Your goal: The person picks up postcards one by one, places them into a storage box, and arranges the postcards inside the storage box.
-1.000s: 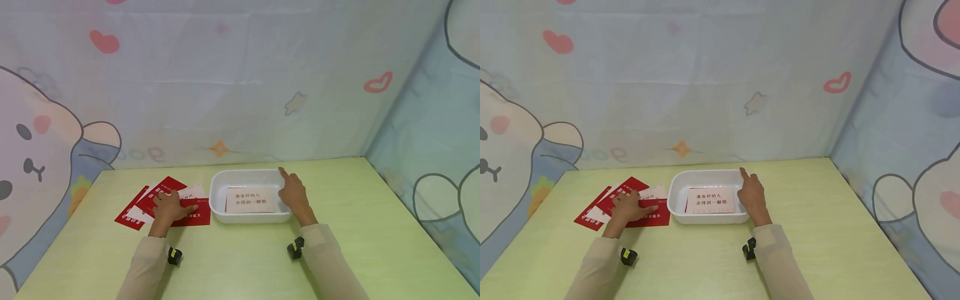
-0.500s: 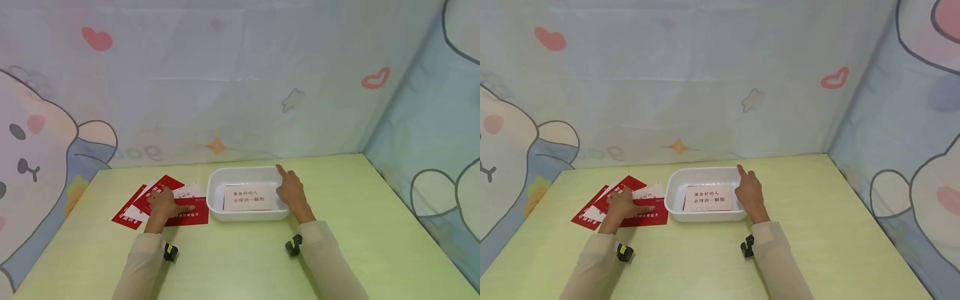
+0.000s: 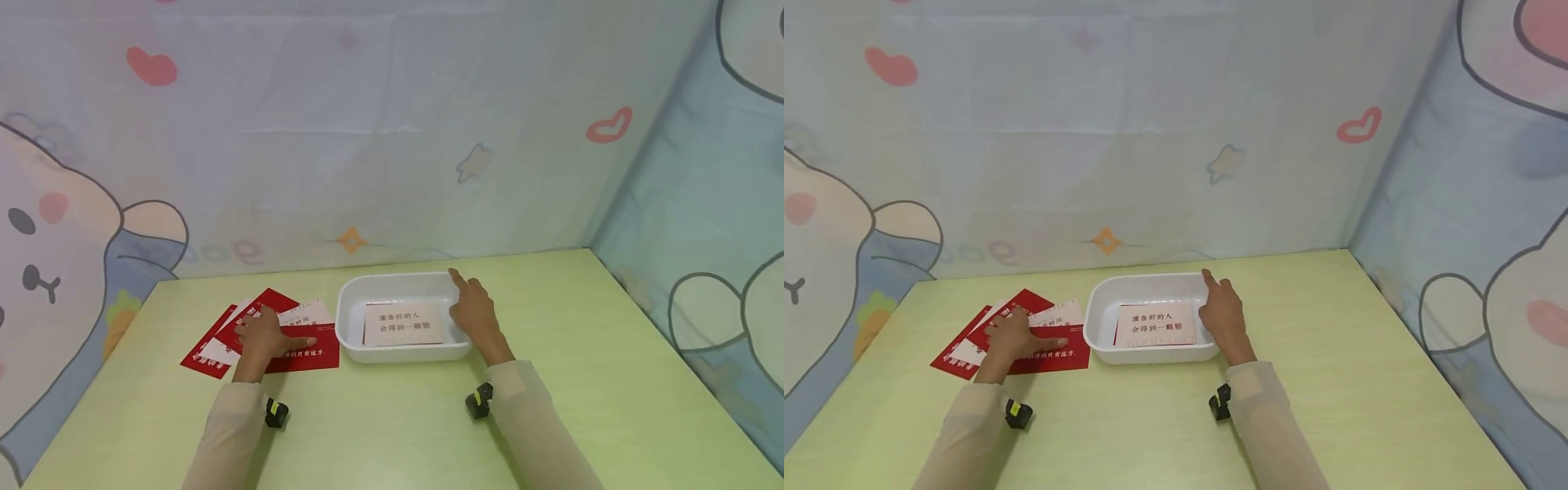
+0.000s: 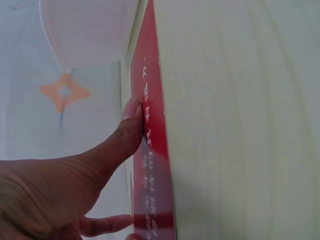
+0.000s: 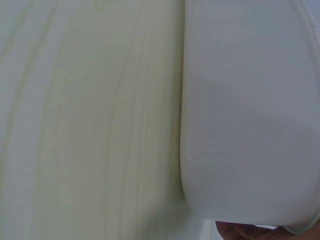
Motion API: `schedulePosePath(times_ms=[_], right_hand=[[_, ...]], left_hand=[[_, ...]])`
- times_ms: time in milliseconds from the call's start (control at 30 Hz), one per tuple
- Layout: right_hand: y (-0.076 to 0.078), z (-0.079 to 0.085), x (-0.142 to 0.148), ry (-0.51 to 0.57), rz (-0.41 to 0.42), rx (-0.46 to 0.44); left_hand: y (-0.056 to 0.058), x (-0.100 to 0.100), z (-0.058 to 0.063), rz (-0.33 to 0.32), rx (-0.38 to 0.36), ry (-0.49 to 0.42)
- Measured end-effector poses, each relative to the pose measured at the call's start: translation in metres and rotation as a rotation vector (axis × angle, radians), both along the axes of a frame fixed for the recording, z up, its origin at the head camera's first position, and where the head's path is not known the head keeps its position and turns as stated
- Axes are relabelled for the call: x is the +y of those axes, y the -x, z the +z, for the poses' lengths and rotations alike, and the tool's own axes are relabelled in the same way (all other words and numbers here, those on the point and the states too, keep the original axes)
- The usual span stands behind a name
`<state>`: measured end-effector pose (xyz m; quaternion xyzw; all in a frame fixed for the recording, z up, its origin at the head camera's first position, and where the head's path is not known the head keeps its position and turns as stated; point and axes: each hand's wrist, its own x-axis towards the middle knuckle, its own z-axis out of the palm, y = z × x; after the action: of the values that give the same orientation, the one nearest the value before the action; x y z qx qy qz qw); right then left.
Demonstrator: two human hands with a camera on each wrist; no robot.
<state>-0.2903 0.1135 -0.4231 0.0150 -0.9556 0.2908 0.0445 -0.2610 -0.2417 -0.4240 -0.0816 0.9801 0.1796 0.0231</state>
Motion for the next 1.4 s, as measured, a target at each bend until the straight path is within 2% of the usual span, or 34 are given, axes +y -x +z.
schedulePosePath(times_ms=[267, 500, 833, 1233, 1400], right_hand=[[-0.0006, 0.002, 0.0007, -0.01, -0.001, 0.005], [-0.0013, -0.0013, 0.0003, -0.008, 0.001, 0.019], [-0.0003, -0.0012, 0.0004, -0.004, 0.004, 0.019], [-0.0016, 0.0012, 0.0, -0.009, -0.005, 0.025], [-0.0012, 0.0001, 0.0001, -0.011, -0.004, 0.02]], left_hand=[[0.0002, 0.0007, -0.0019, 0.026, 0.018, 0.042], [-0.0012, -0.0008, 0.0003, 0.022, 0.018, -0.017], [0.0032, -0.0028, -0.003, -0.035, 0.038, -0.086], [0.0031, -0.0075, -0.006, -0.096, 0.047, -0.106], [0.0029, -0.0073, -0.0079, -0.096, 0.074, -0.126]])
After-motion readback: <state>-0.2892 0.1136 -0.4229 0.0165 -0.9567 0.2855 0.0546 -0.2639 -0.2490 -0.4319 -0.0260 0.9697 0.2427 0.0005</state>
